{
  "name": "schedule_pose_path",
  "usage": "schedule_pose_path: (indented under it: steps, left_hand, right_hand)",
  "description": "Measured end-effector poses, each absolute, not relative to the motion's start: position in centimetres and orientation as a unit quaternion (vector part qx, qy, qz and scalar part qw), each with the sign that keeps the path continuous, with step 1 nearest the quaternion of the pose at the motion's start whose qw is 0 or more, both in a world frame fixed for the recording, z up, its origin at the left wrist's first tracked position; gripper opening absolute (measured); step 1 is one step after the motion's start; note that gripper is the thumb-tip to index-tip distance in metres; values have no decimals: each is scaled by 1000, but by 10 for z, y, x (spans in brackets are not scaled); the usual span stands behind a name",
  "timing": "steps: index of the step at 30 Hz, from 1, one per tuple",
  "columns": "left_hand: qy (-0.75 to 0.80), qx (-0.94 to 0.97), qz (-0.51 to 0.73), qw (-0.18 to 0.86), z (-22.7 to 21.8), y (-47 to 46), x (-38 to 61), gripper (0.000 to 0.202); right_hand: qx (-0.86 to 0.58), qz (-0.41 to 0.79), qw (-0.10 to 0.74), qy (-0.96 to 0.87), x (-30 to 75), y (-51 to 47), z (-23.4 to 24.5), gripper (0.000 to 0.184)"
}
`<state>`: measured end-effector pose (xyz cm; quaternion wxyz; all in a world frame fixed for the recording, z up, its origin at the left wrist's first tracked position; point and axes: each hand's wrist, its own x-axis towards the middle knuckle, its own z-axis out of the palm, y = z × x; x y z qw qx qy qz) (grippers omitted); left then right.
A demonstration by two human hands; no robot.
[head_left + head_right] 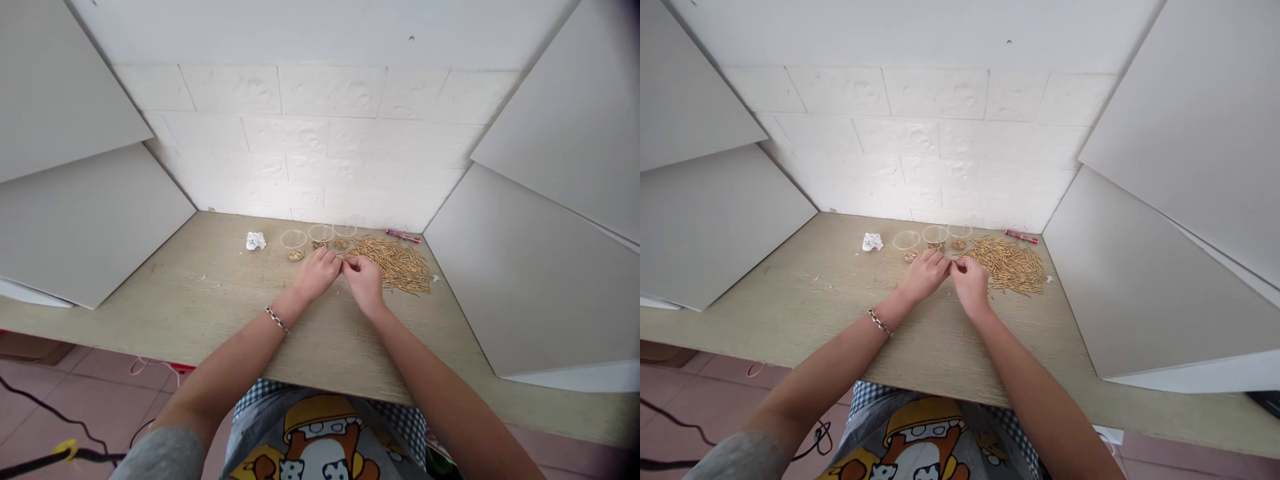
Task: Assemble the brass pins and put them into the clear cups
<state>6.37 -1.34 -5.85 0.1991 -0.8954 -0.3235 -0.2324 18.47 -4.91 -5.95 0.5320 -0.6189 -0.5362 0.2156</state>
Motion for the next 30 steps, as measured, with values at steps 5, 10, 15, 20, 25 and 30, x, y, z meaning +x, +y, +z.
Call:
schedule_pose_path:
  steps: [5,10,15,20,25,30]
  left_hand:
    - [-322,-893,-229,214,-58,-15,65,22]
    - [-327,-890,-229,221,-58,-17,66,21]
    - [-332,-891,-236,203,-59,-18,67,21]
    - [-339,-887,-246,193,-57,-17,64,21]
    - [-344,-883,-255,192,-57,-15,63,24]
    - [-338,-885,-253,195,-56,-16,63,22]
  right_hand:
    - [-613,234,546,-521,185,-47,-63,13]
    - [-613,243,552,-509,186,-44,-67,14]
    - [-609,258,564,-495,186,-44,-69,16]
    - [-592,266,570,-504,185,-45,-66,15]
    - [-574,278,572,-516,186,-46,-63,14]
    - [-561,288,583,-512,187,-45,-66,14]
